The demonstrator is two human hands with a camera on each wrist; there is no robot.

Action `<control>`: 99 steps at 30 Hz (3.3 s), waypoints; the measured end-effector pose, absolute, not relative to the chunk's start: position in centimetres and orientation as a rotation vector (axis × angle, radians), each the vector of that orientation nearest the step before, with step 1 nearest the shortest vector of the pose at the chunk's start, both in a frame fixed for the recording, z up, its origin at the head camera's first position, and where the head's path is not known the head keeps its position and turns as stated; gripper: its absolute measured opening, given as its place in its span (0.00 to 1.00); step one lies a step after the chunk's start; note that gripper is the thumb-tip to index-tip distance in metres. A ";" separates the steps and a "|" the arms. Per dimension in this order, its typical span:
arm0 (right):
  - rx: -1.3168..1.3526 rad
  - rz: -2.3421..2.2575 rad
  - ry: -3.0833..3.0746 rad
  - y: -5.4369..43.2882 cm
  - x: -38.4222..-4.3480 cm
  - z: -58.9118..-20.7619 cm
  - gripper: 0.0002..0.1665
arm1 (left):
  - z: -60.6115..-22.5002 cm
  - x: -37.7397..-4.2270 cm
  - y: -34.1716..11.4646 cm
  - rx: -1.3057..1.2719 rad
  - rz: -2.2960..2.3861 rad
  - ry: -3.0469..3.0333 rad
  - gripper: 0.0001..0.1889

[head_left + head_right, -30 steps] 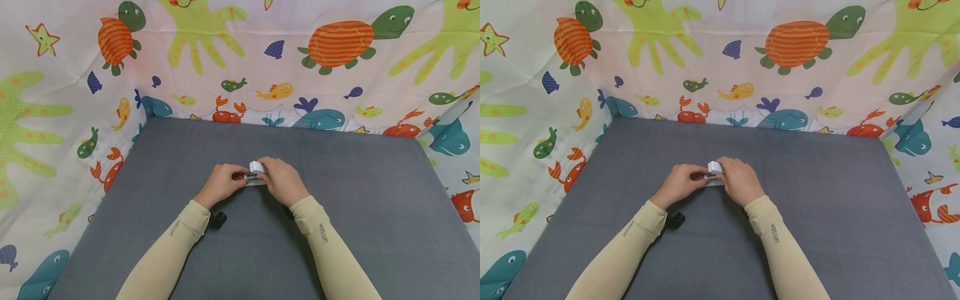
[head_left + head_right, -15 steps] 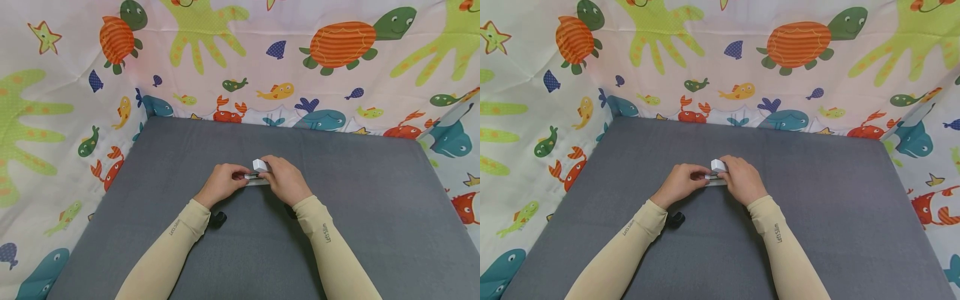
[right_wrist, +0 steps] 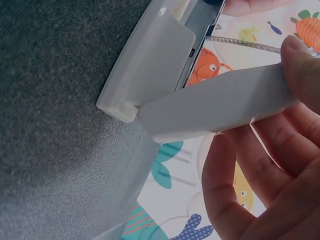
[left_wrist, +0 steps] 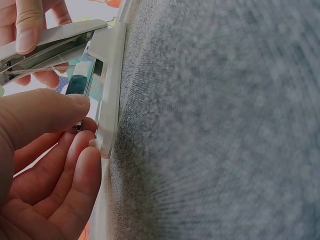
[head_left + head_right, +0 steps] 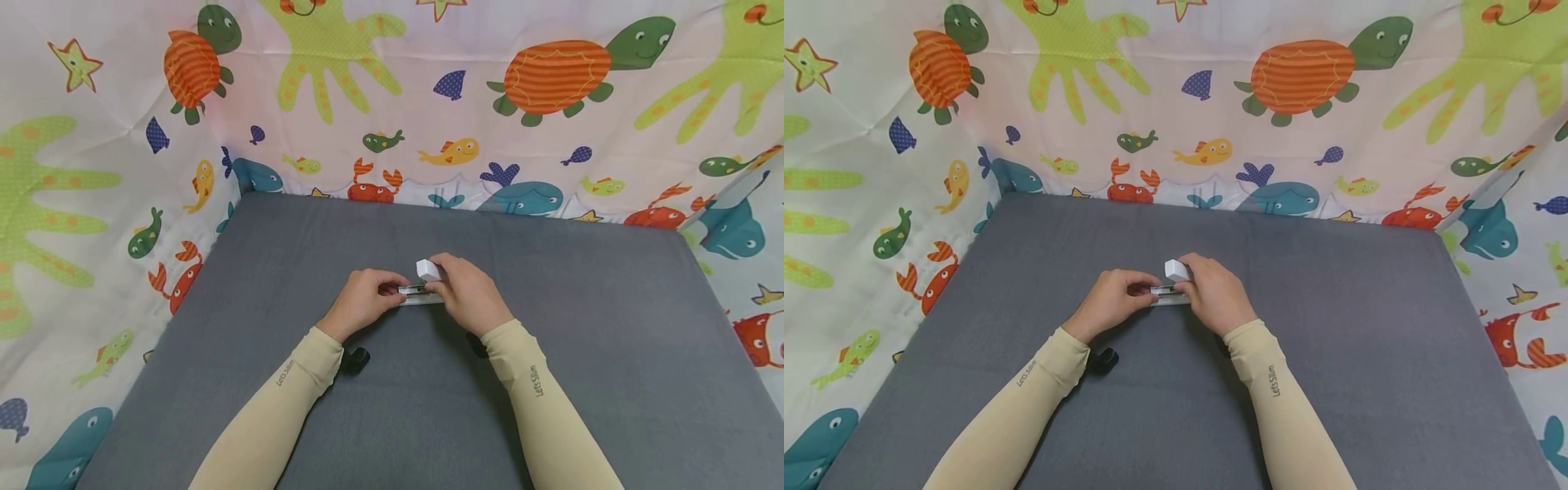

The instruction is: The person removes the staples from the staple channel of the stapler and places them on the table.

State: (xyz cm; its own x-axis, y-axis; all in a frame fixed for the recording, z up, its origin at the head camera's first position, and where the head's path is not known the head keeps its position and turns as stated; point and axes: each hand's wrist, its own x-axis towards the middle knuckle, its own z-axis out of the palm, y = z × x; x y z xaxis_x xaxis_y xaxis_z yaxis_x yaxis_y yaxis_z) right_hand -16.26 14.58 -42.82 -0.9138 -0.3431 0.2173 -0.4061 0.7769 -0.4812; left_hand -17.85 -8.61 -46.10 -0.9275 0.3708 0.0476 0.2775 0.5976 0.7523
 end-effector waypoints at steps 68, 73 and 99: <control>0.441 0.967 -2.968 19.0 -16.8 -41.0 0.22 | -46.5 -17.9 -8.5 0.506 1.265 2.714 0.11; 0.434 0.968 -2.970 19.3 -16.7 -40.9 0.21 | -46.4 -18.0 -8.4 0.503 1.259 2.713 0.11; 0.391 1.013 -2.984 21.1 -16.6 -40.9 0.19 | -46.6 -17.8 -8.5 0.502 1.267 2.712 0.11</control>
